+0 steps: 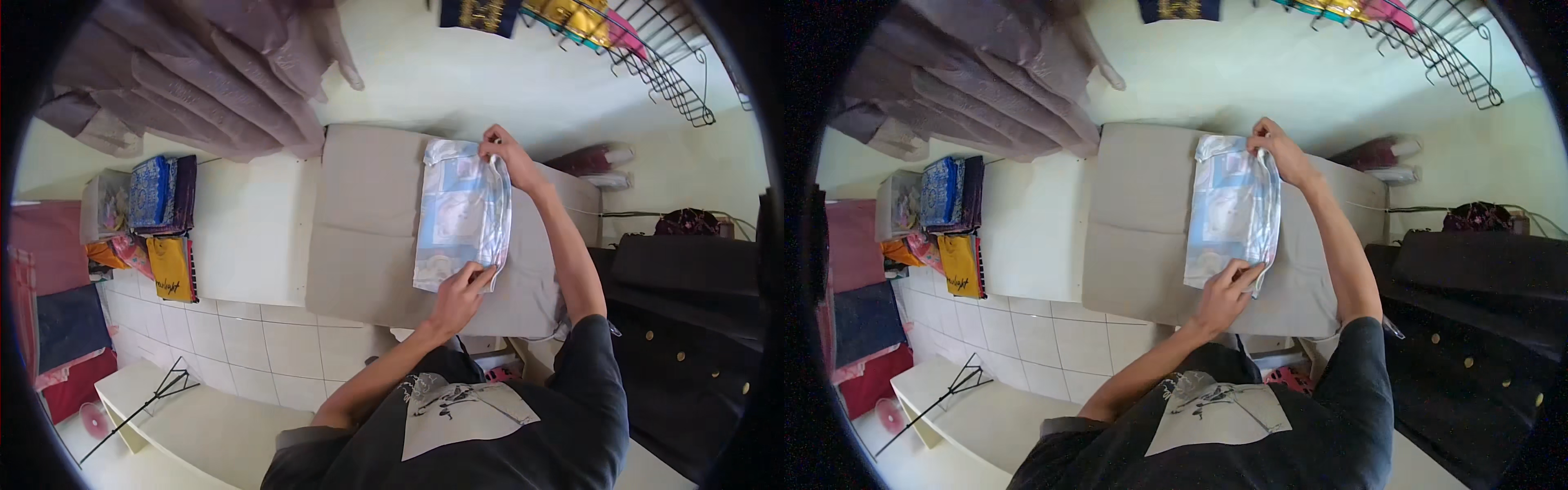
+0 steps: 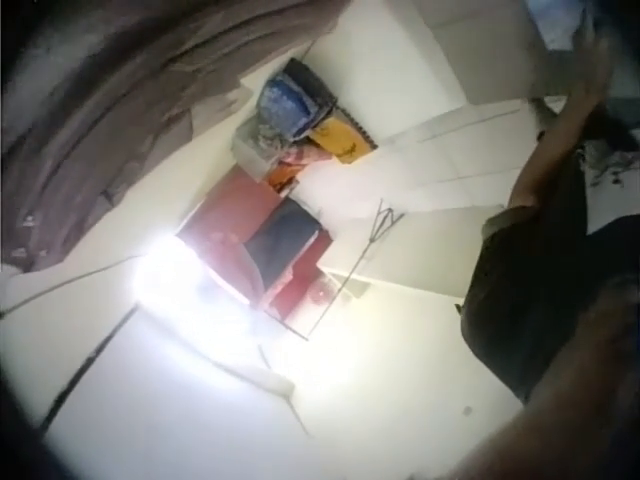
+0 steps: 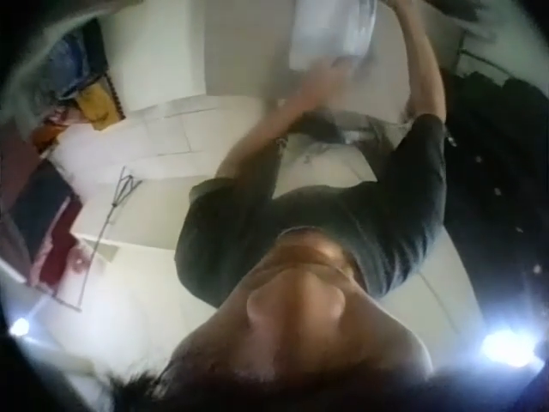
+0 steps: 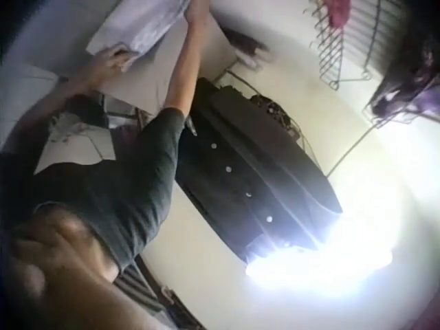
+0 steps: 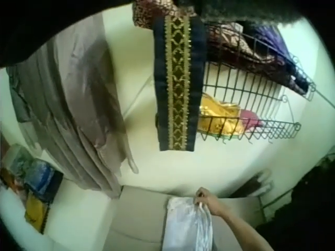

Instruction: Ironing a light blue patterned shirt on a table and then folding it.

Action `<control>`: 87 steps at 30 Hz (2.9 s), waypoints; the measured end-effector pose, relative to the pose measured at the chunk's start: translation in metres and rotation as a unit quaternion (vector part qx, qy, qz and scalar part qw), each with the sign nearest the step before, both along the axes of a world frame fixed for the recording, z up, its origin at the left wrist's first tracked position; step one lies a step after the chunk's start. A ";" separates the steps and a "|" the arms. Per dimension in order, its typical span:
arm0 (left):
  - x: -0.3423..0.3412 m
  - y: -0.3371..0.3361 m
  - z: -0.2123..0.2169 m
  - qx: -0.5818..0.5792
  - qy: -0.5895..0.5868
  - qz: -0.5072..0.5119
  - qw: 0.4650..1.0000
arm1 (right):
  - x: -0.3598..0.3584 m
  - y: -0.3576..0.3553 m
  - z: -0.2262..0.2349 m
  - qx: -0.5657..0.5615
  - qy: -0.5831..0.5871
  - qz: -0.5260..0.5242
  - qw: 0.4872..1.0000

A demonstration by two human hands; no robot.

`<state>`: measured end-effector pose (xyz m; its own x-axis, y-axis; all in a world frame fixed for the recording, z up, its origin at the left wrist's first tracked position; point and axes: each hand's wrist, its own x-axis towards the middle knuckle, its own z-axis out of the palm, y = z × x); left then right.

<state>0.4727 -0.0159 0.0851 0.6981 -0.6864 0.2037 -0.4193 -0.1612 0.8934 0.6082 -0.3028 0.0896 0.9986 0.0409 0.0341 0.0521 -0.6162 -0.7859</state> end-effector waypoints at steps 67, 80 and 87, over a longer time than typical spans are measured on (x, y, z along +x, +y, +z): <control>0.171 0.052 -0.099 0.071 0.099 0.168 0.978 | -0.190 0.114 -0.052 -0.082 0.083 -0.441 0.890; 0.169 0.026 -0.064 0.168 0.015 0.084 0.982 | -0.234 0.134 -0.043 0.317 0.087 -0.513 0.793; 0.211 0.000 -0.089 0.196 0.131 0.104 0.966 | -0.183 0.105 -0.047 0.127 0.096 -0.508 0.847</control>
